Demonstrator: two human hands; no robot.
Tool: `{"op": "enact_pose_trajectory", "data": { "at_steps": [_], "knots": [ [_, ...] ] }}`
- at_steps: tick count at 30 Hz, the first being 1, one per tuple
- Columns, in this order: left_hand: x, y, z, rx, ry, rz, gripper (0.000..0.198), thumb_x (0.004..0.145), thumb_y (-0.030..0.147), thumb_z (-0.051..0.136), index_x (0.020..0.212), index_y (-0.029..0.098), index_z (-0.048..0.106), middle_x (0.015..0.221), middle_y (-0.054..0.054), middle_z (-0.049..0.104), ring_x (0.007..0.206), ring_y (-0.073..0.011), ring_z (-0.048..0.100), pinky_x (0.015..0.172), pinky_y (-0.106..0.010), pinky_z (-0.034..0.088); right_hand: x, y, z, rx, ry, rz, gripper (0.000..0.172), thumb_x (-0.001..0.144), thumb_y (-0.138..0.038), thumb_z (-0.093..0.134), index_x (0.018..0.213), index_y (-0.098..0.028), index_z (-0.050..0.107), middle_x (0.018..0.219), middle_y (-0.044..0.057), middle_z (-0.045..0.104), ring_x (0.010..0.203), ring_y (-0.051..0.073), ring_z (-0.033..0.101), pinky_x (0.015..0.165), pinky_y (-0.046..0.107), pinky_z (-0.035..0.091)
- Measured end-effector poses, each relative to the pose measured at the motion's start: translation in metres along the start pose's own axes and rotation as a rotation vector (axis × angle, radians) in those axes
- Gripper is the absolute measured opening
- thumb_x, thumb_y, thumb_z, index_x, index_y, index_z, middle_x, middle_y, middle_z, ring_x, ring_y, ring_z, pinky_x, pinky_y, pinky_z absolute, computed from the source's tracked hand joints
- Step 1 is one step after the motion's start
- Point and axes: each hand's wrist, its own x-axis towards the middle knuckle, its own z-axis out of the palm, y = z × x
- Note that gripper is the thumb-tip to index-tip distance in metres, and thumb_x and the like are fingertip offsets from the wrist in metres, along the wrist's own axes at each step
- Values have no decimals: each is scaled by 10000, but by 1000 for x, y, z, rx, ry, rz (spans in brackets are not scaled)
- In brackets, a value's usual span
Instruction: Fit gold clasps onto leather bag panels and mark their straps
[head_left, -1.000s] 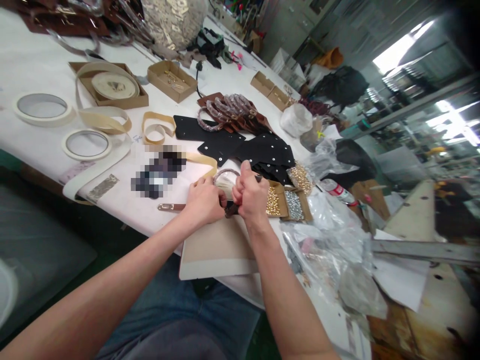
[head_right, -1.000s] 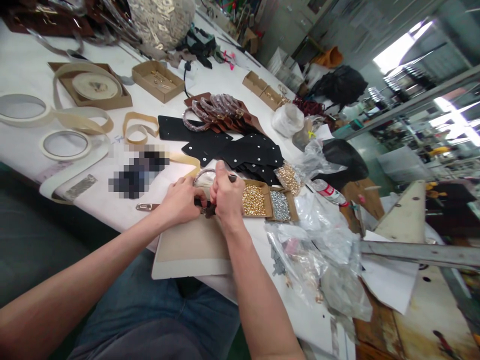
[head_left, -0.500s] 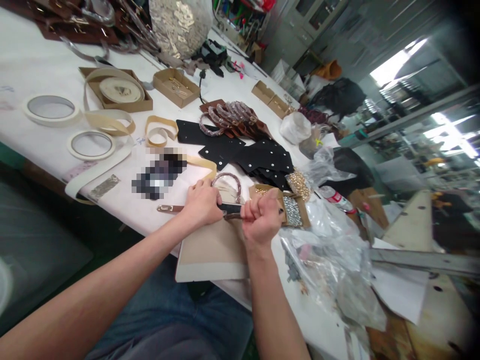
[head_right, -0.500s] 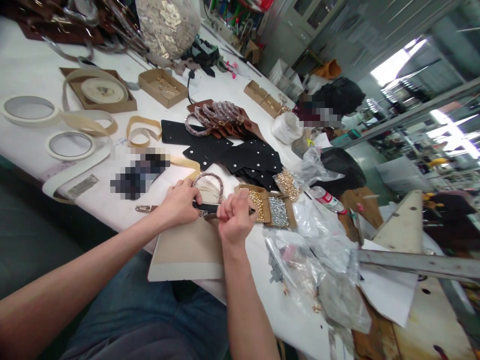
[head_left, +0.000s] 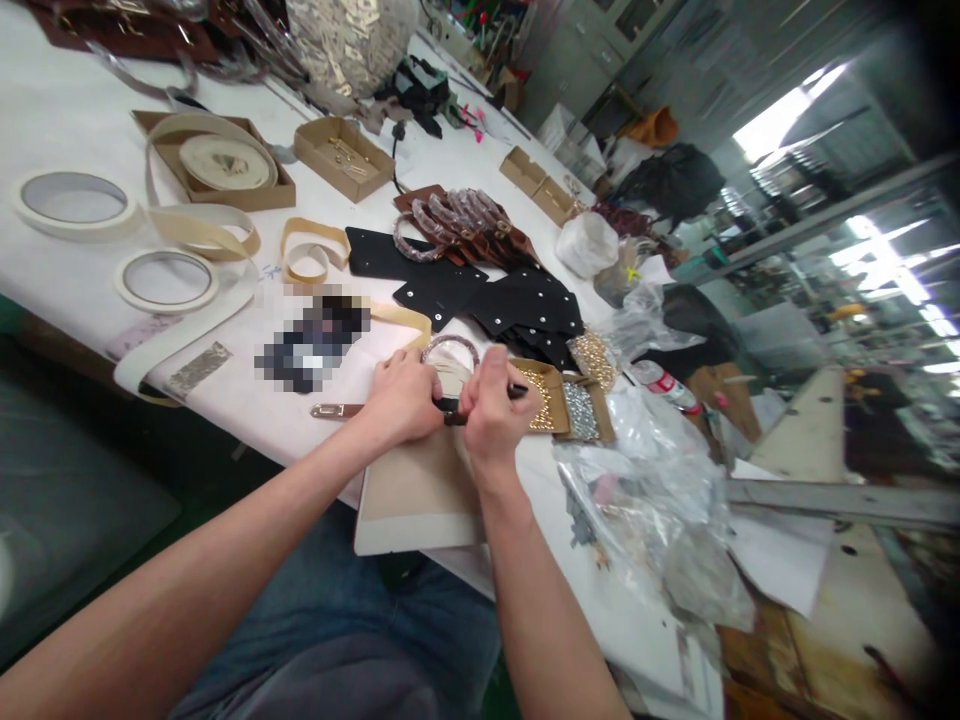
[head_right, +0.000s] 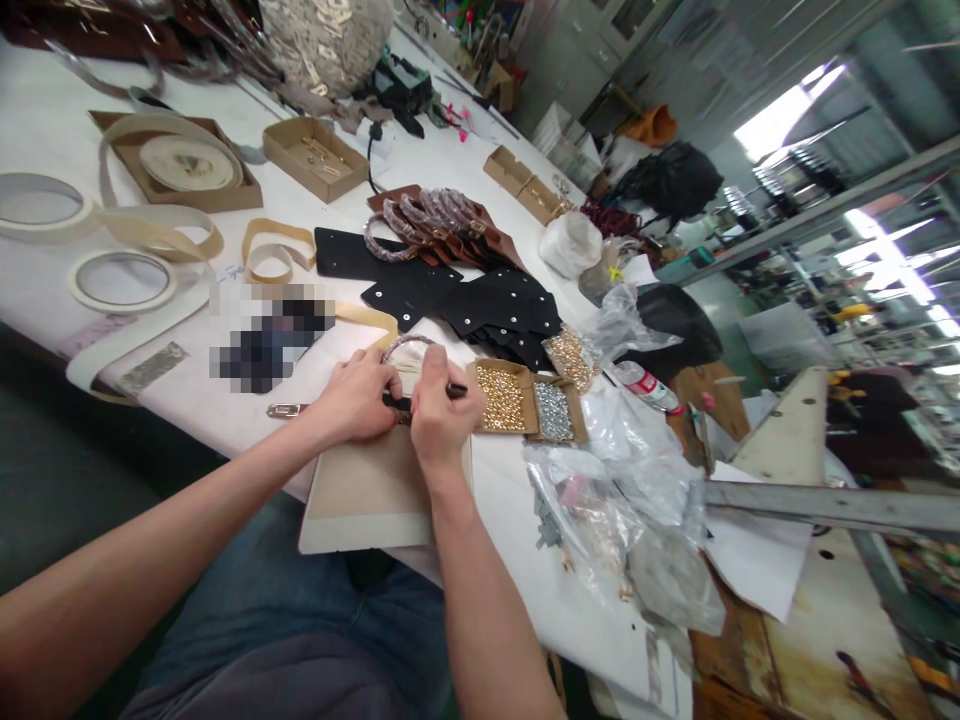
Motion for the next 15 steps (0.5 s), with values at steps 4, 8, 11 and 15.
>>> {"op": "enact_pose_trajectory", "data": {
  "at_steps": [4, 8, 11, 15],
  "knots": [
    [-1, 0, -2, -6, 5, 4, 126, 813, 264, 847, 934, 252, 814, 1303, -134, 689, 1307, -396, 625, 1082, -528, 548, 41, 3, 15, 8, -50, 195, 729, 990, -768, 779, 618, -280, 386, 487, -72, 399, 396, 97, 351, 371, 288, 256],
    [-7, -2, -3, -32, 31, -27, 128, 794, 228, 846, 906, 267, 799, 1310, -116, 708, 1334, -390, 630, 1106, -544, 538, 66, 4, 8, 131, -63, 469, 747, 968, -698, 853, 660, -275, 319, 491, -115, 309, 385, 64, 240, 341, 248, 186],
    [-11, -3, -3, -57, 51, -24, 131, 788, 200, 845, 889, 265, 794, 1289, -112, 728, 1343, -384, 633, 1123, -545, 528, 78, 6, -4, 211, -33, 558, 759, 991, -690, 836, 694, -273, 276, 498, -132, 256, 394, 60, 175, 323, 226, 177],
    [-11, -6, 1, -78, 75, -12, 121, 794, 198, 852, 877, 262, 792, 1270, -114, 737, 1338, -395, 633, 1104, -553, 529, 95, 16, -1, 219, -44, 658, 757, 1023, -667, 820, 713, -269, 255, 482, -136, 248, 388, 53, 146, 308, 201, 164]
  ]
}}
